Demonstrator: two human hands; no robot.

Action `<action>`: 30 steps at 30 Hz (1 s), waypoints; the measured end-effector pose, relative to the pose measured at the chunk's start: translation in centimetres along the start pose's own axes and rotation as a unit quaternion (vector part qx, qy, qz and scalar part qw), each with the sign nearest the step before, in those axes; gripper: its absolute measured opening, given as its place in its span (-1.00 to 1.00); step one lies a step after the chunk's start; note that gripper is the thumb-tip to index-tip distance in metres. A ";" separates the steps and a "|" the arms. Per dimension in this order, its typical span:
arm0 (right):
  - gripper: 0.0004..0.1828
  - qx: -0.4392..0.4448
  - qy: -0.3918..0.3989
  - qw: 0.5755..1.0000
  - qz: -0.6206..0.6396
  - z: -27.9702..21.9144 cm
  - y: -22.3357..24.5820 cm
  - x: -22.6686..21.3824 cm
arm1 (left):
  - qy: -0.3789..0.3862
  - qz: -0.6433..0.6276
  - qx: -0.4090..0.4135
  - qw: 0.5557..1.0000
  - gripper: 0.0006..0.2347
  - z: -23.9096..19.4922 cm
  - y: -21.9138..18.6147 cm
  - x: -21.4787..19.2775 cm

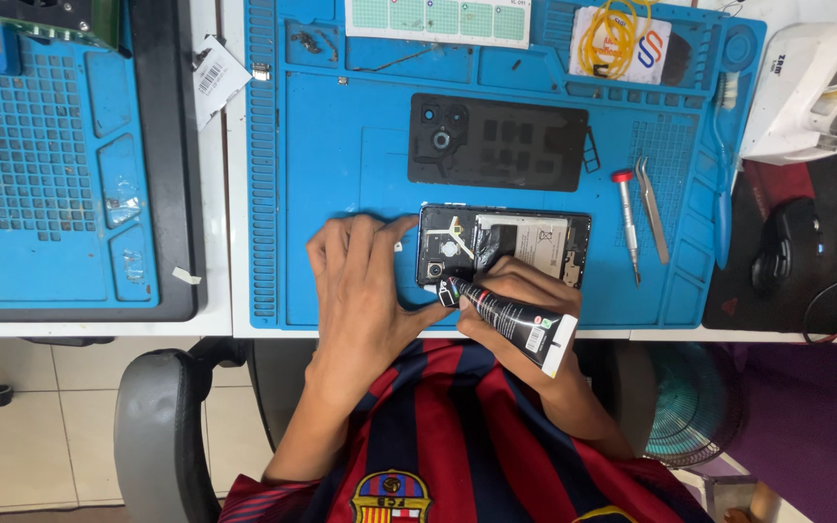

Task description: The person applies adhesive to the internal frame of a disassembled smartphone, then places the back cover onto the frame. They press the cover to secure it and wrap multiple rubber bands around the phone to hold the back cover in place while the adhesive sets.

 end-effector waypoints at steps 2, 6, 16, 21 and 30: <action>-0.83 0.013 0.000 1.000 -0.003 -0.1 -0.2 -0.1 | 0.002 0.001 -0.002 1.000 -0.26 0.0 0.0 0.0; -0.83 0.018 0.004 1.000 0.001 -0.4 -0.5 -0.1 | 0.004 0.005 -0.001 1.000 -0.26 0.0 0.0 0.1; -0.83 0.022 0.002 1.000 0.021 -0.6 -1.0 -0.4 | 0.006 0.015 0.010 1.000 -0.28 0.0 -0.1 0.1; -0.81 0.027 -0.001 1.000 0.005 -0.8 -1.5 -0.9 | 0.006 0.013 0.015 1.000 -0.29 0.0 -0.2 0.0; -0.74 0.019 0.015 1.000 0.009 -0.7 -2.0 -1.7 | 0.020 0.017 0.009 1.000 -0.35 0.2 -0.4 -0.1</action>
Point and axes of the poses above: each hand's wrist, its own z-axis towards the middle knuckle, its own x-axis out of the palm, y = z × x, the point moved 9 cm from there along z, towards the middle knuckle, and after that the axes turned 12 degrees about y, right-handed, at the moved point
